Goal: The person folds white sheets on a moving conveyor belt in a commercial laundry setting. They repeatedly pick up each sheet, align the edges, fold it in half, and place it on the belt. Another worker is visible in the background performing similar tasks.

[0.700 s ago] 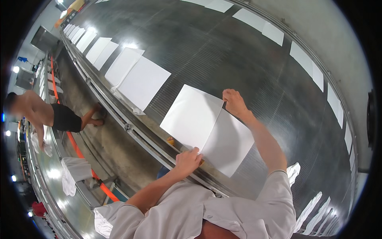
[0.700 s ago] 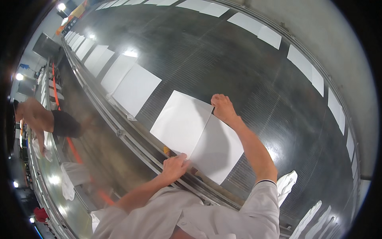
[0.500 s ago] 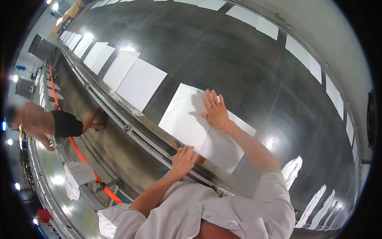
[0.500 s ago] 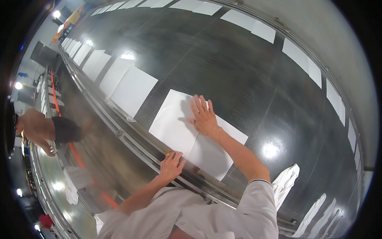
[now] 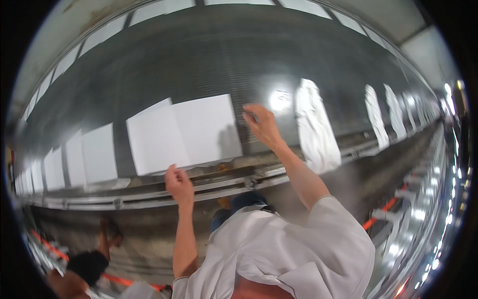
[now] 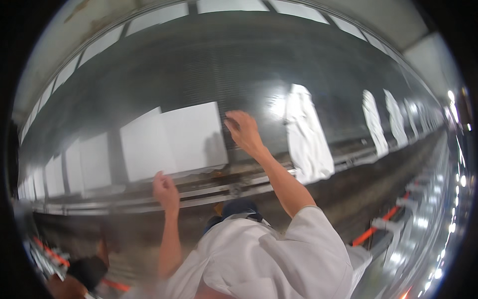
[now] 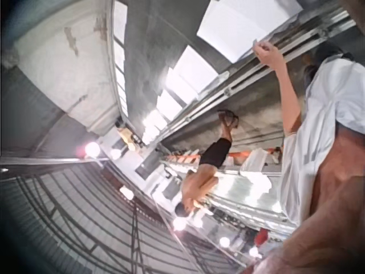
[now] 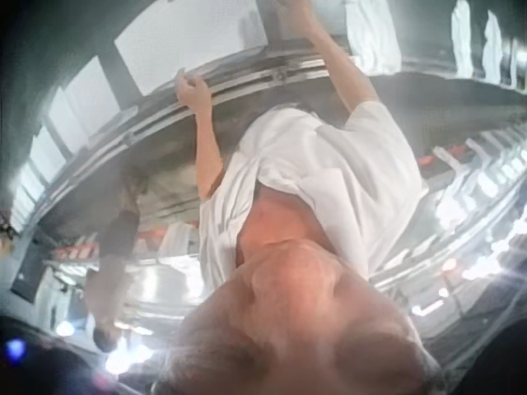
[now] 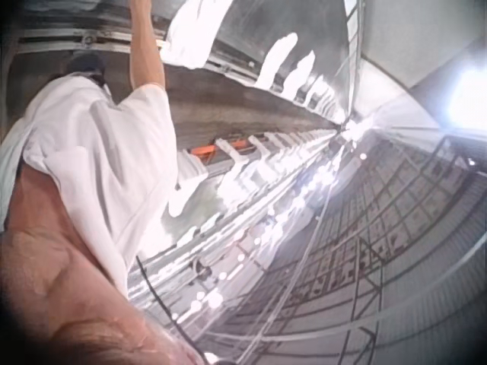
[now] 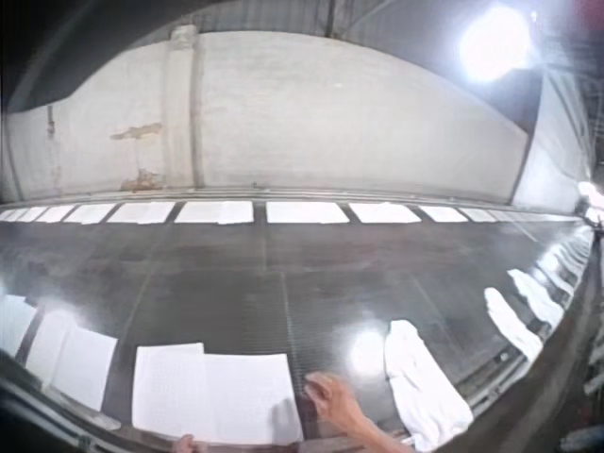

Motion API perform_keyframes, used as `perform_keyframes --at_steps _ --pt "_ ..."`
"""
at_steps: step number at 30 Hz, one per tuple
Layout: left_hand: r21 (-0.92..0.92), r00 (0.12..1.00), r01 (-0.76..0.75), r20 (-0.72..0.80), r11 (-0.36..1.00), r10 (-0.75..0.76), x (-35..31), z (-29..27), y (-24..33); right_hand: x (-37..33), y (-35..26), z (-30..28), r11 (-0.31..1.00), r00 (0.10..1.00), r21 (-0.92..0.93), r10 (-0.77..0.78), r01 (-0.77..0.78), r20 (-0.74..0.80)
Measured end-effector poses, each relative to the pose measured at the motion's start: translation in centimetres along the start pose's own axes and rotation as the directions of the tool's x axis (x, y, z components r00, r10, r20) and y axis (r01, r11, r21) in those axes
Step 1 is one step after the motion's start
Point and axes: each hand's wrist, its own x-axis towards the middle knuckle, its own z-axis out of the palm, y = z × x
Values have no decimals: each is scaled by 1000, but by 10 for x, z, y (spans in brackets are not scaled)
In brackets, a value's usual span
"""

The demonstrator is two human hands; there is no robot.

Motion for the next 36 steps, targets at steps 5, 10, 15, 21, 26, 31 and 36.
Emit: perform_keyframes --at_steps 5,10,15,21,26,31,36 --pt "-208 993 95 -52 974 -108 -12 -3 49 -132 61 -145 879 927 -376 165 -293 -337" --pt "-327 973 120 225 937 -46 -21 54 145 -142 111 -212 859 887 -365 190 -358 -422" --pt "-299 844 -67 491 952 214 -34 197 250 -82 160 -212 789 871 -428 261 -441 -416" --pt "32 881 -234 430 972 198 -45 320 316 -48 194 -232 751 812 -310 549 -584 -200" --pt "-185 901 -155 375 970 216 -37 338 323 -45 203 -284 495 623 490 771 -717 133" --pt "-717 745 658 575 230 -339 -27 305 323 -47 197 -342 283 626 885 780 -370 12" --pt "-707 712 686 603 173 -361 -44 223 311 -77 164 -398 276 704 939 708 -204 -56"
